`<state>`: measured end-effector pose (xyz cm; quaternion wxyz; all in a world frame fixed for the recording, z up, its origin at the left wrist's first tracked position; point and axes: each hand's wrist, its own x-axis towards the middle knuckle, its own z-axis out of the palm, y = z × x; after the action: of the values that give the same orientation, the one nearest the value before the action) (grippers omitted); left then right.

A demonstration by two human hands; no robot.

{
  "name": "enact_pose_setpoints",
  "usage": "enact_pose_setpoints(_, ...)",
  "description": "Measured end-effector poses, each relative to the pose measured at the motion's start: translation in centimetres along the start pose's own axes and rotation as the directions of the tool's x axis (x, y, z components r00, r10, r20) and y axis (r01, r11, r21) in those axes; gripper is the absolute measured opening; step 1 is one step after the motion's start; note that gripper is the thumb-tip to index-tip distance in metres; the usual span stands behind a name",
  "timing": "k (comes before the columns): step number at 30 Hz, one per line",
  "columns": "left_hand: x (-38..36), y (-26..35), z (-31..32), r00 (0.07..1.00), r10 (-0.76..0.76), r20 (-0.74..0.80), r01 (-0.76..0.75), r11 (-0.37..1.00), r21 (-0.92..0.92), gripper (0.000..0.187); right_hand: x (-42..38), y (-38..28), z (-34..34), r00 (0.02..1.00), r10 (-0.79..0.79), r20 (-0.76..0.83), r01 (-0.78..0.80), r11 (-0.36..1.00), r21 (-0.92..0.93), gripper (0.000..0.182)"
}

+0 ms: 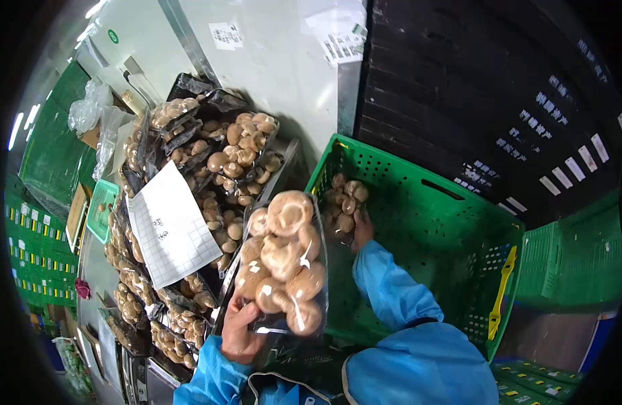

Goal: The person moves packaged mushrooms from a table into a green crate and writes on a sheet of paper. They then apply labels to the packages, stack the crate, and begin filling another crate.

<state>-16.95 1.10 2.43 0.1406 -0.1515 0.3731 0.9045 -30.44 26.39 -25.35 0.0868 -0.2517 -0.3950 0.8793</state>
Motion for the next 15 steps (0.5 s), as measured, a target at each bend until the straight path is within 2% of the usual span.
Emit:
enact_pose_setpoints(1,0.8,-0.6,0.7,1.000,-0.012,0.013,0.012,1.000,0.008,0.067,0.1,-0.5,-0.7,1.000,0.009,-0.009,-0.009,1.000,0.002,0.057)
enact_pose_setpoints(2,1.6,-1.0,1.6,0.999,-0.047,0.018,0.046,0.998,0.042,0.068,0.2,-1.7,-1.3,0.993,-0.070,-0.092,0.017,0.875,-0.483,0.058)
enact_pose_setpoints(3,2.5,-1.5,2.4,0.996,-0.081,0.024,0.079,0.994,0.078,0.069,-0.1,-3.1,-1.8,0.976,-0.180,-0.123,-0.009,0.532,-0.847,0.059)
enact_pose_setpoints(4,3.8,-2.4,2.8,0.994,-0.074,0.079,0.064,0.991,0.120,0.072,-2.1,-6.4,-1.1,0.987,-0.156,0.033,0.149,0.835,-0.530,0.067)
enact_pose_setpoints(5,5.0,-3.3,4.1,0.992,-0.079,0.099,0.056,0.975,0.214,0.070,-6.7,-12.2,3.0,0.987,0.122,-0.102,-0.151,0.919,-0.365,0.070)
enact_pose_setpoints(6,6.3,-4.3,5.1,0.986,-0.098,0.137,0.054,0.954,0.293,0.071,-8.9,-15.3,3.2,0.839,0.318,0.442,-0.390,0.917,0.080,0.066)
enact_pose_setpoints(7,7.4,-5.2,6.3,0.975,-0.149,0.162,0.077,0.922,0.379,0.073,-10.4,-16.9,3.0,0.825,0.431,0.365,-0.511,0.845,0.156,0.056)
enact_pose_setpoints(8,8.5,-6.6,7.1,0.970,-0.156,0.187,0.046,0.871,0.488,0.077,-11.0,-17.7,3.1,0.873,0.343,0.346,-0.398,0.912,0.101,0.051)
enact_pose_setpoints(9,9.7,-8.1,7.3,0.927,-0.165,0.338,0.011,0.910,0.414,0.082,-11.1,-18.2,3.0,0.910,0.247,0.334,-0.277,0.960,0.043,0.046)
enact_pose_setpoints(11,9.9,-9.1,7.0,0.912,-0.053,0.406,-0.278,0.648,0.709,0.084,-7.5,-17.1,-1.9,0.929,0.222,0.296,-0.258,0.962,0.089,0.042)
enact_pose_setpoints(12,9.6,-8.8,6.1,0.888,0.016,0.460,-0.411,0.474,0.778,0.086,-5.9,-16.3,-4.0,0.957,0.169,0.235,-0.184,0.982,0.041,0.039)
enact_pose_setpoints(13,8.3,-7.2,5.8,0.877,0.072,0.475,-0.459,0.418,0.784,0.077,-4.7,-15.7,-6.0,0.957,0.179,0.227,-0.184,0.983,0.001,0.038)
enact_pose_setpoints(15,5.4,-2.3,4.5,0.908,0.050,0.417,-0.398,0.419,0.816,0.064,-2.4,-13.2,-8.4,0.972,0.197,0.131,-0.193,0.980,-0.037,0.043)
